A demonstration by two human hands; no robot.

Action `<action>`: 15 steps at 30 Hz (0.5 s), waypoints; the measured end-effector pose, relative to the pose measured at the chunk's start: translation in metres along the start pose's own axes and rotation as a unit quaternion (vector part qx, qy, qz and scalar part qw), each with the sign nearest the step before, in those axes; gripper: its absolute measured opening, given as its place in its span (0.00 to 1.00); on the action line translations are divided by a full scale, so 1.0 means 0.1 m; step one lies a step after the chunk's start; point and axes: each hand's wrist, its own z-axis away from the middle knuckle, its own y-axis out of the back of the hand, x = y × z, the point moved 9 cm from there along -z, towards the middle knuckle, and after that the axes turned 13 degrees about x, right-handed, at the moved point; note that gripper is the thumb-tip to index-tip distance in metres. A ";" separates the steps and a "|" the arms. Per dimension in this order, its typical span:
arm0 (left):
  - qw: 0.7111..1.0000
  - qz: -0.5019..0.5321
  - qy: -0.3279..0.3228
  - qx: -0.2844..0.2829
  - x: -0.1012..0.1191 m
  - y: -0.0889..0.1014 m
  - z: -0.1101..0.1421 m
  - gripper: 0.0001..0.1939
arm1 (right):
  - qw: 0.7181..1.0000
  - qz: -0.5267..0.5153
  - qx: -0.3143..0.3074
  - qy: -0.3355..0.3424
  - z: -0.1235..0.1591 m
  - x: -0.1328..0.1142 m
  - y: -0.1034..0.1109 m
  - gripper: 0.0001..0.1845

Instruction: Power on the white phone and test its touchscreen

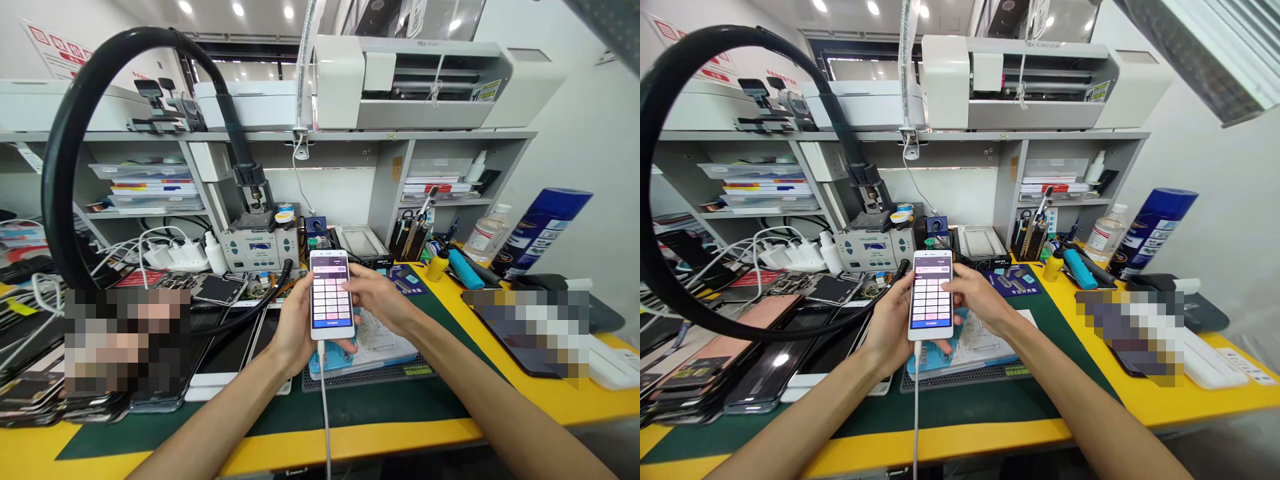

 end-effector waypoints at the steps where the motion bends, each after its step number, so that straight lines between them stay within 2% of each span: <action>1: 1.000 -0.002 -0.002 -0.006 0.00 -0.02 0.00 0.28 | 1.000 -0.010 0.011 -0.002 -0.01 0.00 0.01 0.21; 5: 1.000 -0.010 -0.009 -0.017 0.01 -0.05 0.01 0.28 | 0.999 -0.035 0.025 -0.009 -0.02 0.01 0.05 0.18; 15: 1.000 -0.005 -0.004 -0.030 -0.03 -0.03 0.00 0.29 | 0.998 -0.046 0.025 -0.038 -0.04 0.10 0.07 0.26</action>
